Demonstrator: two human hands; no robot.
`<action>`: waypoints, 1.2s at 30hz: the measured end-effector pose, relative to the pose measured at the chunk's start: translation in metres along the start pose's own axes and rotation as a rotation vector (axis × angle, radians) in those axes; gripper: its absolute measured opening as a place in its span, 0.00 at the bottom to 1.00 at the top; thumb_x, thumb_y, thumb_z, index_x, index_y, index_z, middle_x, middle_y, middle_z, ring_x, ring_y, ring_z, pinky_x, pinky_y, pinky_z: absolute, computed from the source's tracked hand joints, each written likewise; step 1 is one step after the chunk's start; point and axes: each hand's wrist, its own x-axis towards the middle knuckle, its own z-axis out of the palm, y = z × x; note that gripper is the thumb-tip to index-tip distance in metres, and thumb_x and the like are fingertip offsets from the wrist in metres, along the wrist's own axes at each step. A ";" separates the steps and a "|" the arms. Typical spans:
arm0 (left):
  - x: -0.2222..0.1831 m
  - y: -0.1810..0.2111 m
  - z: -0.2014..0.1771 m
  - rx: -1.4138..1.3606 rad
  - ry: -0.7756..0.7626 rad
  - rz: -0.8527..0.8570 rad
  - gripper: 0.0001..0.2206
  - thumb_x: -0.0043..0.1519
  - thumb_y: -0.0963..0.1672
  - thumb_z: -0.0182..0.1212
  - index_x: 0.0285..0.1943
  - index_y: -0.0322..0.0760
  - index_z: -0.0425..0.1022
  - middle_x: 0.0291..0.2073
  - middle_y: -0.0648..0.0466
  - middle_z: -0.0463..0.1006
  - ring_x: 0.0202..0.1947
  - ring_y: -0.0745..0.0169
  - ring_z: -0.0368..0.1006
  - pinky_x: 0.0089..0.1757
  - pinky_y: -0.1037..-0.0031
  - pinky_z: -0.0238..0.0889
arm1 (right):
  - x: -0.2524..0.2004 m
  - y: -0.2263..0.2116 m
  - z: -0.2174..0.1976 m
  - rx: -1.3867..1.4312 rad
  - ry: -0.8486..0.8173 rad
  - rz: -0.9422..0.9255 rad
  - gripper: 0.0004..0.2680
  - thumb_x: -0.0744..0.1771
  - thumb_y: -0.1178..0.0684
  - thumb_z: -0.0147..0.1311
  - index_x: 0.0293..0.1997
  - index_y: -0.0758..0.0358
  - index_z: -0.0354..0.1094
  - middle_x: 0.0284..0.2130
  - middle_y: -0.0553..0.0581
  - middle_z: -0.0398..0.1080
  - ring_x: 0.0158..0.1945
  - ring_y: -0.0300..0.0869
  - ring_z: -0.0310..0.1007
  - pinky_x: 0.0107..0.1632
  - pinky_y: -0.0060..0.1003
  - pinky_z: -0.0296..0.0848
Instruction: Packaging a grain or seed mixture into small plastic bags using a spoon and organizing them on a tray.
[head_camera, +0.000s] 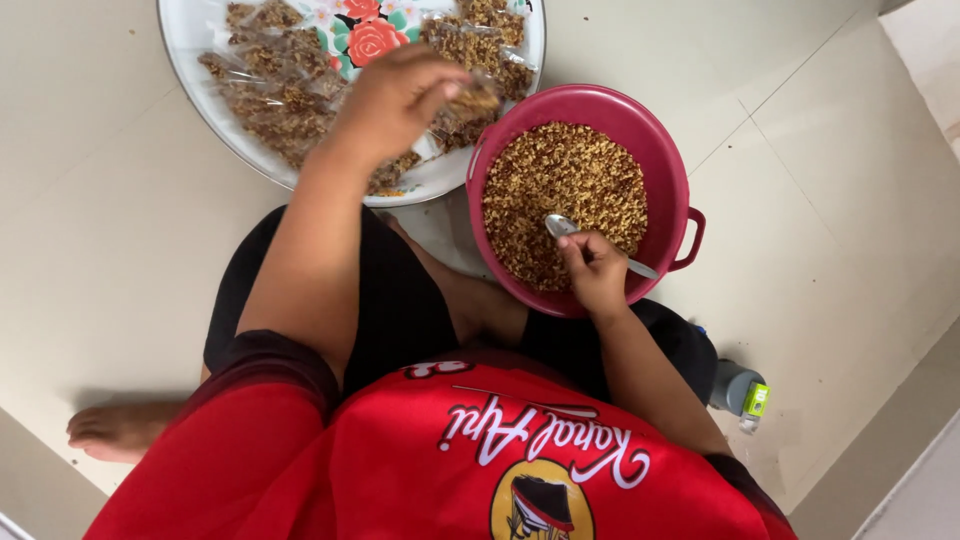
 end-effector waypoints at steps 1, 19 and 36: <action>-0.004 -0.022 -0.006 0.029 0.099 0.058 0.10 0.70 0.40 0.58 0.58 0.46 0.77 0.47 0.50 0.76 0.46 0.52 0.71 0.44 0.62 0.65 | 0.001 0.000 0.002 0.007 -0.006 0.028 0.05 0.69 0.54 0.61 0.36 0.60 0.73 0.27 0.48 0.71 0.31 0.33 0.68 0.36 0.29 0.68; 0.000 -0.163 0.038 0.810 -0.570 -0.248 0.24 0.49 0.34 0.64 0.51 0.53 0.70 0.48 0.56 0.66 0.51 0.52 0.62 0.67 0.51 0.32 | 0.002 -0.023 -0.036 -0.125 0.038 -0.058 0.04 0.70 0.54 0.60 0.39 0.61 0.75 0.31 0.51 0.75 0.34 0.36 0.72 0.39 0.32 0.71; 0.002 -0.105 0.035 0.725 -0.792 -0.635 0.33 0.61 0.37 0.49 0.75 0.63 0.59 0.79 0.57 0.47 0.81 0.52 0.32 0.64 0.28 0.07 | -0.297 0.124 -0.173 -0.709 0.707 1.282 0.23 0.71 0.42 0.50 0.73 0.60 0.48 0.69 0.71 0.48 0.70 0.66 0.45 0.67 0.65 0.50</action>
